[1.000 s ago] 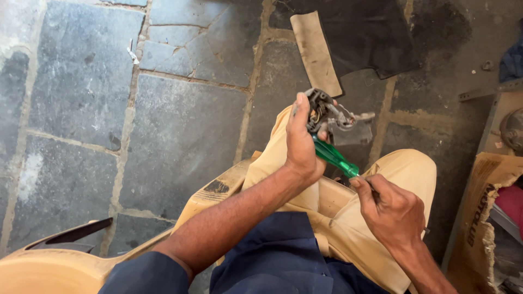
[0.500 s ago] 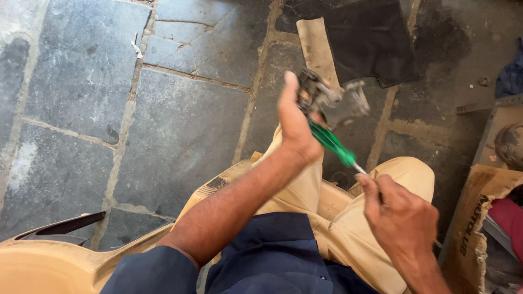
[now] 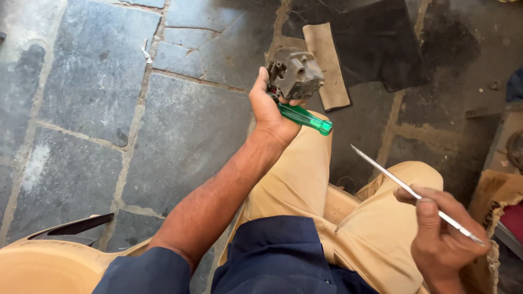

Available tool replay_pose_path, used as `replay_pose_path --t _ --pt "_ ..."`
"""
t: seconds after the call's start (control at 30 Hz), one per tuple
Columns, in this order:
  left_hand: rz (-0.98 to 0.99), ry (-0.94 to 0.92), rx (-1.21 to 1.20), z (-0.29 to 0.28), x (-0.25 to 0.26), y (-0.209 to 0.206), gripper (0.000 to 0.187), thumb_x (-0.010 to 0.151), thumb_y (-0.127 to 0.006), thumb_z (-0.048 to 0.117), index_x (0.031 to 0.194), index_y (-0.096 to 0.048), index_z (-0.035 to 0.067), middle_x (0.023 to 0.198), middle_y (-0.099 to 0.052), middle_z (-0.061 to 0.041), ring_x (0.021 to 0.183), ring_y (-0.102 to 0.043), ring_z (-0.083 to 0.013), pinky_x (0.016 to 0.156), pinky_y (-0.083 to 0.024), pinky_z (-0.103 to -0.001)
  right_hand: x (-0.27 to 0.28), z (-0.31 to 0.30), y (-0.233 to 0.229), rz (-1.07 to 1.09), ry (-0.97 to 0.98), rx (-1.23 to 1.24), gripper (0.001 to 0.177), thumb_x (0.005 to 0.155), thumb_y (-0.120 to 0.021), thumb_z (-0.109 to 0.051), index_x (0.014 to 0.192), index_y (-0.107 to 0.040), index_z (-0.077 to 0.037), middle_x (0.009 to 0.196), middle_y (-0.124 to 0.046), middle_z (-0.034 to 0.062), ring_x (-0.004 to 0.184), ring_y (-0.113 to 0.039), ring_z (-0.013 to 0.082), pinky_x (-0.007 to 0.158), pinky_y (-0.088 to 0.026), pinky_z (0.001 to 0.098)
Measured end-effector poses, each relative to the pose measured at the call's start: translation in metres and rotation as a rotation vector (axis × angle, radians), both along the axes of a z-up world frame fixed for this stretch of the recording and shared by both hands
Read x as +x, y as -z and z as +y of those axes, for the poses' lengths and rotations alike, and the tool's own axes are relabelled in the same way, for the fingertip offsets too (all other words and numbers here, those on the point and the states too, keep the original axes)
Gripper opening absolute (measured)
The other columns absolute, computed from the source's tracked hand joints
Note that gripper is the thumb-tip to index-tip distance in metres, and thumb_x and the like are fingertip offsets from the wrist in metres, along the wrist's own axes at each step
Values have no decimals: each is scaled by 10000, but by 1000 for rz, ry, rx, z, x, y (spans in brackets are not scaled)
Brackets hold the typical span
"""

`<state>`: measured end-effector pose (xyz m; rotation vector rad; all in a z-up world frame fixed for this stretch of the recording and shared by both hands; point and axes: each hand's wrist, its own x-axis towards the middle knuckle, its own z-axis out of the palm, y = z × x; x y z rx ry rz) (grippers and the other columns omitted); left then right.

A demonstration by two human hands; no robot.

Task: The person sits on a chair and uses a screwdriver to disassemble and reassemble small electrical components. They handle a beige plastic housing and a black plastic housing, removing and inserting screws to open and close the parts.

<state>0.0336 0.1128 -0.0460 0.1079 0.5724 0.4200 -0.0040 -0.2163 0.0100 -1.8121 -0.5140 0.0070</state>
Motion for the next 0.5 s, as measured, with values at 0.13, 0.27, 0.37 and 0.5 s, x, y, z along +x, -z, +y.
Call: replay_pose_path --t 0.13,0.27,0.37,0.5 --pt "-83 28 -10 -3 -1 -1 414 1054 -473 471 859 -603 130 604 -512 23 495 -400 -121 461 -349 -281 4 -7 -1 208 -46 273 256 1188 -566 -108 1217 -641 135 994 -709 282 951 -758 339 927 -666 455" --pt "-88 61 -17 -7 -5 -4 425 1035 -473 484 840 -599 127 548 -449 22 473 -395 -135 463 -363 -293 5 -5 -4 268 -89 295 272 1173 -543 -110 1233 -627 142 1037 -704 309 1006 -752 367 929 -656 472" --pt "-72 85 -28 -15 -7 -8 429 1026 -467 473 841 -604 111 562 -452 16 468 -384 -134 461 -357 -287 5 -4 -5 291 -94 264 283 1144 -529 -105 1242 -618 145 1064 -702 323 1023 -751 377 939 -651 481" --pt "-72 66 -44 -22 -8 -9 420 1051 -489 451 836 -602 108 562 -450 28 473 -390 -112 456 -362 -275 2 1 -3 341 -90 295 290 1139 -536 -102 1250 -619 153 1070 -698 335 1049 -742 389 984 -646 504"
